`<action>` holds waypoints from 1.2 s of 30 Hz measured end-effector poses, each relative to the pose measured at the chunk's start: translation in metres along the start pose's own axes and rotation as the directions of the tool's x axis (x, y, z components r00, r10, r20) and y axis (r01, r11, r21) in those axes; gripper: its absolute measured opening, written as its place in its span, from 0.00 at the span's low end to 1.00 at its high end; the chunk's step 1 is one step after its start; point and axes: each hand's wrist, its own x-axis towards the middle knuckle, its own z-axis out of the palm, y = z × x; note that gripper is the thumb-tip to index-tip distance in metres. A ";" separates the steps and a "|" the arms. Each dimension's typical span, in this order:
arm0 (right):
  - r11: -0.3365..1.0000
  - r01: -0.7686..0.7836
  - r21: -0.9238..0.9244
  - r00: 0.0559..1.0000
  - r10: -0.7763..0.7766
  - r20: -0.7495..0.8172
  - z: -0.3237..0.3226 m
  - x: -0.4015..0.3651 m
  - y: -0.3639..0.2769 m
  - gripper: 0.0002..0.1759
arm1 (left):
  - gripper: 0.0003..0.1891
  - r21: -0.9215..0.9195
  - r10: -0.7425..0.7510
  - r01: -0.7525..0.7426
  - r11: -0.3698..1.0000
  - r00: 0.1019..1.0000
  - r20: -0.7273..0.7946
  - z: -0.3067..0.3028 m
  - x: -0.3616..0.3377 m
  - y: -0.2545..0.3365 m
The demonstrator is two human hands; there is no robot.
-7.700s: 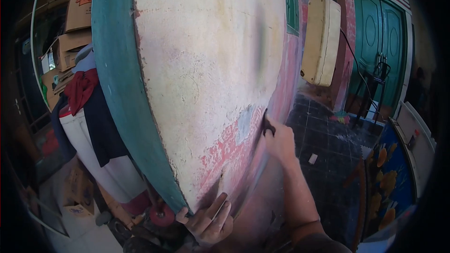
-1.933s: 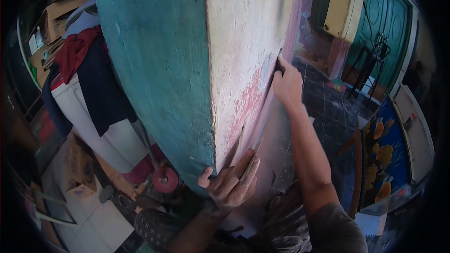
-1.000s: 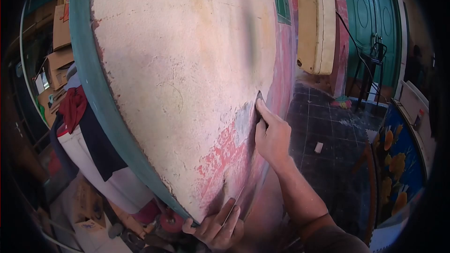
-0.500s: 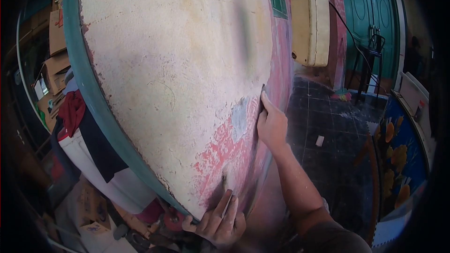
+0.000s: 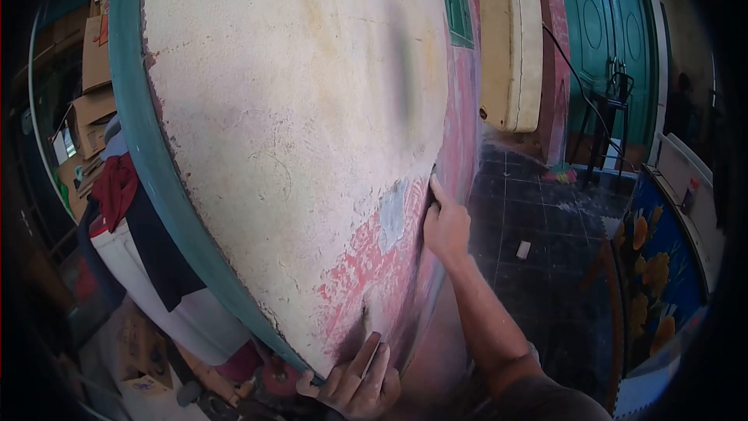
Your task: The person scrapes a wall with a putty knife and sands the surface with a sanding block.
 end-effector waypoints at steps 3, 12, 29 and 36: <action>0.988 0.154 -0.002 0.983 -0.154 -0.104 -0.005 -0.020 -0.033 0.30 | 0.16 0.004 0.006 -0.006 1.000 1.000 -0.018 0.002 -0.001 -0.001; 0.999 0.030 0.037 0.999 -0.031 0.032 -0.005 -0.012 -0.008 0.33 | 0.16 0.000 -0.004 0.004 1.000 1.000 -0.006 0.001 -0.001 0.000; 0.949 0.315 -0.031 0.948 -0.316 -0.035 -0.029 -0.020 -0.045 0.32 | 0.16 -0.005 -0.015 0.015 1.000 1.000 0.028 -0.008 0.000 0.000; 0.983 0.184 0.029 0.977 -0.186 0.102 -0.049 -0.018 -0.073 0.29 | 0.17 -0.005 -0.007 0.007 1.000 1.000 0.021 -0.008 0.000 0.000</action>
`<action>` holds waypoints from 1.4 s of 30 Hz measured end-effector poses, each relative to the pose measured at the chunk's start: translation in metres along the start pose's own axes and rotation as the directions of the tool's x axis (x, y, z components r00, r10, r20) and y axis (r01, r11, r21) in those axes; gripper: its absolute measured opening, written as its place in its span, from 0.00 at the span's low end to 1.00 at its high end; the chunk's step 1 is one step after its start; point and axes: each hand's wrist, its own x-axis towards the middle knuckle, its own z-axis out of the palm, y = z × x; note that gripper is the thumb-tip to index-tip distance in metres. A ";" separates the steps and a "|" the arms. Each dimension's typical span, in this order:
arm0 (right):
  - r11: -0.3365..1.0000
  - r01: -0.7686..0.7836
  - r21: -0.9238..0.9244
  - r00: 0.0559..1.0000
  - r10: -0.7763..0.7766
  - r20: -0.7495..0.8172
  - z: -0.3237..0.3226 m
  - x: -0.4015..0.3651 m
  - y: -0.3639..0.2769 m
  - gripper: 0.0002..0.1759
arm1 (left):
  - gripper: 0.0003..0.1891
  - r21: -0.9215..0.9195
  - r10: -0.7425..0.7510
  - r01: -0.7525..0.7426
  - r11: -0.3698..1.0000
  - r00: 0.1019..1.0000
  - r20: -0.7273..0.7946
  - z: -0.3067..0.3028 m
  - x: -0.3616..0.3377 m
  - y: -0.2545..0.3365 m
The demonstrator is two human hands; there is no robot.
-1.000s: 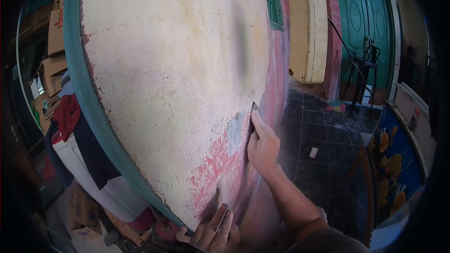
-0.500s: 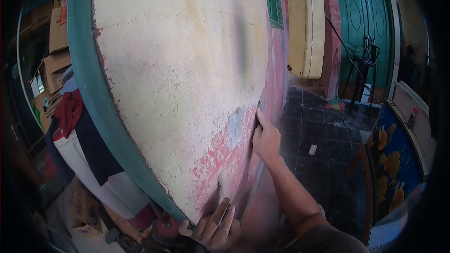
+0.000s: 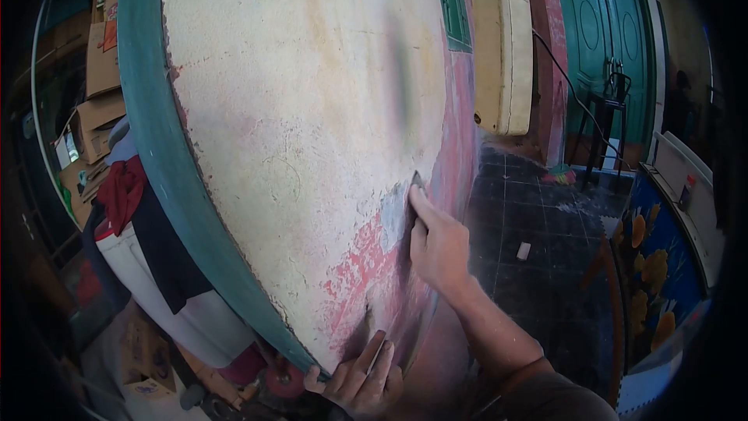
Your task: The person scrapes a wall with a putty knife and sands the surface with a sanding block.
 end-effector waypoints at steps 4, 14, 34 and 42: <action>0.979 0.182 -0.092 0.974 -0.193 -0.122 0.020 -0.006 0.024 0.34 | 0.17 -0.002 0.001 -0.001 1.000 1.000 0.004 0.000 0.001 0.001; 0.990 0.138 -0.005 0.988 -0.139 -0.070 0.006 -0.018 0.008 0.32 | 0.17 0.000 0.000 0.000 1.000 1.000 -0.007 0.000 0.000 0.001; 1.000 -0.010 0.012 0.995 0.011 -0.103 0.022 -0.026 0.023 0.31 | 0.17 0.002 -0.004 0.004 1.000 1.000 0.004 -0.004 -0.002 0.002; 0.998 -0.067 0.021 0.989 0.069 -0.134 0.043 -0.020 0.064 0.32 | 0.17 -0.006 -0.008 0.008 1.000 1.000 0.017 -0.005 0.000 0.002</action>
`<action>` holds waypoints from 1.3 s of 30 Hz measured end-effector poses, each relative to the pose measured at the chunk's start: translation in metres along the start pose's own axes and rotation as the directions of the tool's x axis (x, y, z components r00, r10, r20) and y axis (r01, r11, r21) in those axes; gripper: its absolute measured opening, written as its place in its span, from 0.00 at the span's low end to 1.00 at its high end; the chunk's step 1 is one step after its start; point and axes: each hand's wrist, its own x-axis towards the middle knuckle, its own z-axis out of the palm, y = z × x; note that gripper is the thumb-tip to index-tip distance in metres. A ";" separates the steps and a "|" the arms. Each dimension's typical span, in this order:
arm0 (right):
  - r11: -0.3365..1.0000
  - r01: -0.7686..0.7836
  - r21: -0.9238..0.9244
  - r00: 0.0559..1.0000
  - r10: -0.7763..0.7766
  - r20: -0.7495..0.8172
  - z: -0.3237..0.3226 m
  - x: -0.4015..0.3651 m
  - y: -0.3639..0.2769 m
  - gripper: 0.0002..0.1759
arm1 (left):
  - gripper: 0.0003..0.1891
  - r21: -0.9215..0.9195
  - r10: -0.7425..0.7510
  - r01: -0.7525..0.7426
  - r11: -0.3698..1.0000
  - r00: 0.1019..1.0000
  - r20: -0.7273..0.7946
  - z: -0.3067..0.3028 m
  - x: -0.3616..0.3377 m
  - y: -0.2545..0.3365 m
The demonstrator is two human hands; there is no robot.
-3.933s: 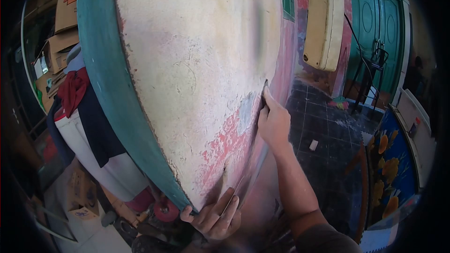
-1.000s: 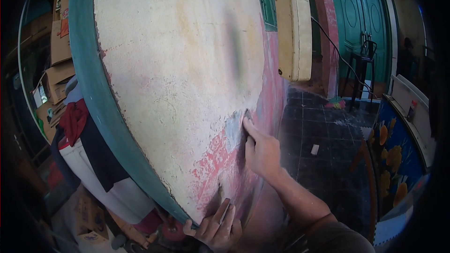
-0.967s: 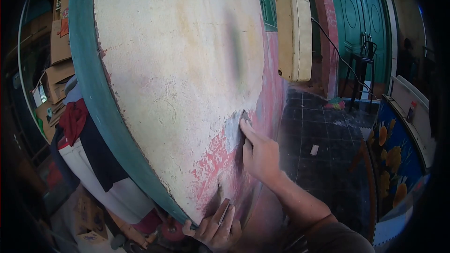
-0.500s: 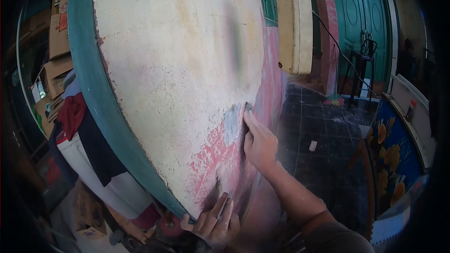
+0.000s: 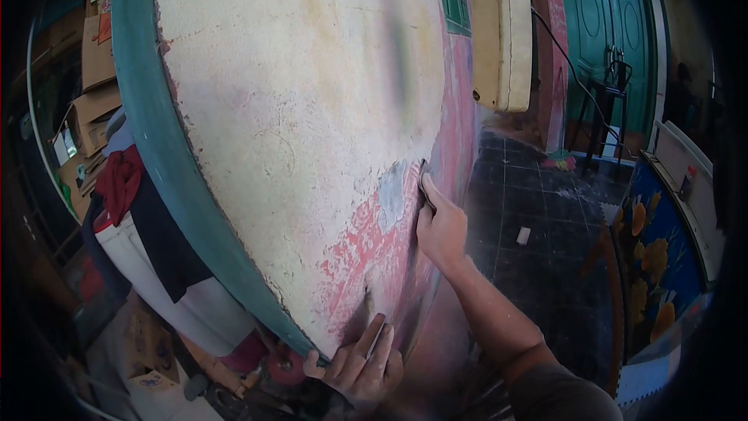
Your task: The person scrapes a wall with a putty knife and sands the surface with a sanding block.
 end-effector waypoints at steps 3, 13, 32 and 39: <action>0.983 0.149 0.102 0.989 -0.146 -0.035 -0.023 0.003 -0.047 0.28 | 0.17 0.007 0.007 -0.007 1.000 1.000 -0.011 0.000 -0.002 -0.001; 0.998 -0.014 0.064 0.999 0.016 -0.039 -0.008 0.003 -0.021 0.26 | 0.18 0.013 0.013 -0.013 1.000 1.000 -0.007 0.001 -0.002 0.000; 0.984 -0.007 0.176 0.999 0.014 -0.039 -0.016 0.010 -0.035 0.27 | 0.18 0.021 0.009 -0.009 1.000 1.000 -0.001 0.001 0.001 0.000; 0.988 0.153 -0.030 0.986 -0.155 -0.061 -0.006 0.014 -0.016 0.30 | 0.18 0.037 0.017 -0.017 0.999 1.000 -0.013 0.002 0.001 -0.002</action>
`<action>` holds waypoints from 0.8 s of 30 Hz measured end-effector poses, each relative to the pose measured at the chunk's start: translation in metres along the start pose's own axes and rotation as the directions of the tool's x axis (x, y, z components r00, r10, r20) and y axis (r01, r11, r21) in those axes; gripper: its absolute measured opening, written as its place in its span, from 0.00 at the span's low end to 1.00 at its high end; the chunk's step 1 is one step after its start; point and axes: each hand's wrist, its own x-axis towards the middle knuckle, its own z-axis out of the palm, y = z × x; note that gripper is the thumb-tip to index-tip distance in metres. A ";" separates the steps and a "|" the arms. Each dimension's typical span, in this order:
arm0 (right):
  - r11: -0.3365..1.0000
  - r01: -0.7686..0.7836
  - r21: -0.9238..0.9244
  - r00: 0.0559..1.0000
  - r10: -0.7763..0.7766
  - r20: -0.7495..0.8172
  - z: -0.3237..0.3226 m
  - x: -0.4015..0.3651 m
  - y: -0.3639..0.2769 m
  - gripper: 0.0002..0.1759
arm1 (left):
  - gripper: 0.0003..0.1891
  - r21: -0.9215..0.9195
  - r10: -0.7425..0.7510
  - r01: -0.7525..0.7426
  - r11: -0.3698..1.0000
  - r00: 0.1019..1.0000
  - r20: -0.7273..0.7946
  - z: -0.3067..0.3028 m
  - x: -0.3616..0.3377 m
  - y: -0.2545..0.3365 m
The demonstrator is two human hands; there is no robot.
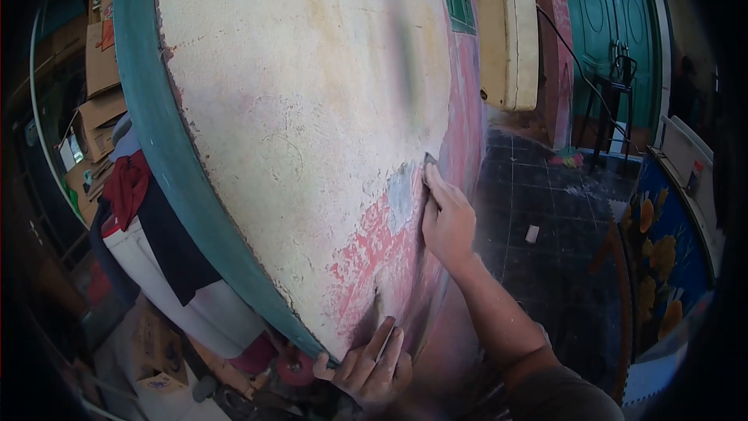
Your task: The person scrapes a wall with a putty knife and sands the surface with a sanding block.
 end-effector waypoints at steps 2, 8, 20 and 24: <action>0.952 -0.307 0.000 0.942 0.304 0.140 0.009 -0.011 0.023 0.28 | 0.18 0.001 -0.006 0.006 1.000 1.000 0.005 -0.001 0.000 0.001; 0.991 0.118 0.068 0.991 -0.122 0.051 -0.025 0.001 -0.036 0.32 | 0.18 0.002 -0.012 0.012 1.000 1.000 0.006 0.002 0.001 0.003; 0.982 0.112 0.153 0.991 -0.100 -0.084 -0.008 -0.010 -0.022 0.25 | 0.18 0.008 -0.022 0.022 1.000 1.000 0.015 0.001 0.000 0.004; 0.994 0.012 0.108 0.991 0.003 -0.133 0.014 -0.022 0.013 0.26 | 0.18 0.005 -0.028 0.028 1.000 0.999 0.027 0.000 0.000 0.005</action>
